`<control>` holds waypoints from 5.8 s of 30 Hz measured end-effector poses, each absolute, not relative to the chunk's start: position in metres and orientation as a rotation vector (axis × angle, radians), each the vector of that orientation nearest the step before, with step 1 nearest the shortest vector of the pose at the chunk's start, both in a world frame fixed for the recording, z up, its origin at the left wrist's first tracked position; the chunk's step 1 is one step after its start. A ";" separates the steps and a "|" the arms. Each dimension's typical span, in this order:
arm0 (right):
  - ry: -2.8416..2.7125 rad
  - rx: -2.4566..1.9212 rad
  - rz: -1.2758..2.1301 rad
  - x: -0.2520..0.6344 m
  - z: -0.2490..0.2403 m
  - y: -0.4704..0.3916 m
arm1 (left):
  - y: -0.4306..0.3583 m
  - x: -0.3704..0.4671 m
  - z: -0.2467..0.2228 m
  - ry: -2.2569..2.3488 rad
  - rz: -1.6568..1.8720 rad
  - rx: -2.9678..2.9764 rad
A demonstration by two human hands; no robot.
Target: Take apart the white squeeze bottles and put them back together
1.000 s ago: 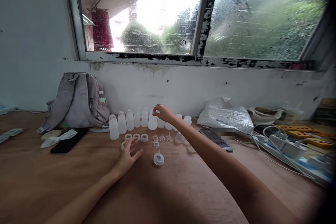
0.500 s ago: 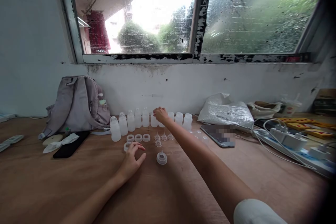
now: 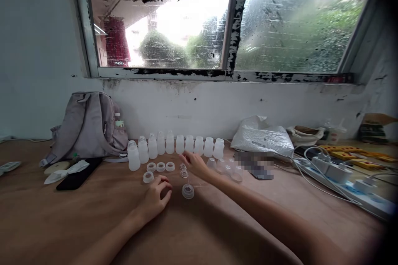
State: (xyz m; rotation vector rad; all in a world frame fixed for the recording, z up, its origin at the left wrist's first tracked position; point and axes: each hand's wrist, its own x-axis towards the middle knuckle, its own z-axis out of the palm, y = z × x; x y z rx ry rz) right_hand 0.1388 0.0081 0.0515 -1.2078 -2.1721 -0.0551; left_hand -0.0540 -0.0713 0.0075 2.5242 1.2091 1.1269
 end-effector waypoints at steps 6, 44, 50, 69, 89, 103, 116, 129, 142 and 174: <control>-2.292 -1.146 0.120 0.156 0.019 -0.068 | -0.080 -0.047 0.007 1.106 0.965 2.879; -2.315 -0.944 0.315 0.141 0.007 -0.085 | -0.085 -0.046 0.013 0.940 0.839 2.906; -2.185 -0.978 0.409 0.152 0.010 -0.071 | -0.069 -0.059 0.004 1.333 0.822 2.842; -2.020 -1.273 0.240 0.194 -0.006 -0.013 | -0.046 -0.077 0.003 1.616 0.908 2.833; -2.035 -1.307 0.205 0.191 -0.006 -0.005 | -0.047 -0.076 0.002 1.815 0.909 2.851; -2.117 -1.260 0.174 0.191 -0.007 -0.009 | -0.033 -0.083 -0.014 1.715 0.782 2.682; -2.003 -1.076 -0.219 0.170 0.024 0.031 | -0.029 -0.085 -0.020 1.688 0.733 2.635; -2.295 -1.321 -0.516 0.101 0.082 0.120 | -0.031 -0.083 -0.018 1.738 0.743 2.732; -1.962 -0.999 -0.096 0.114 0.091 0.052 | -0.050 -0.072 0.000 1.654 1.161 2.869; -1.543 -1.151 1.683 0.174 0.033 -0.117 | -0.085 -0.051 0.009 0.851 1.005 3.201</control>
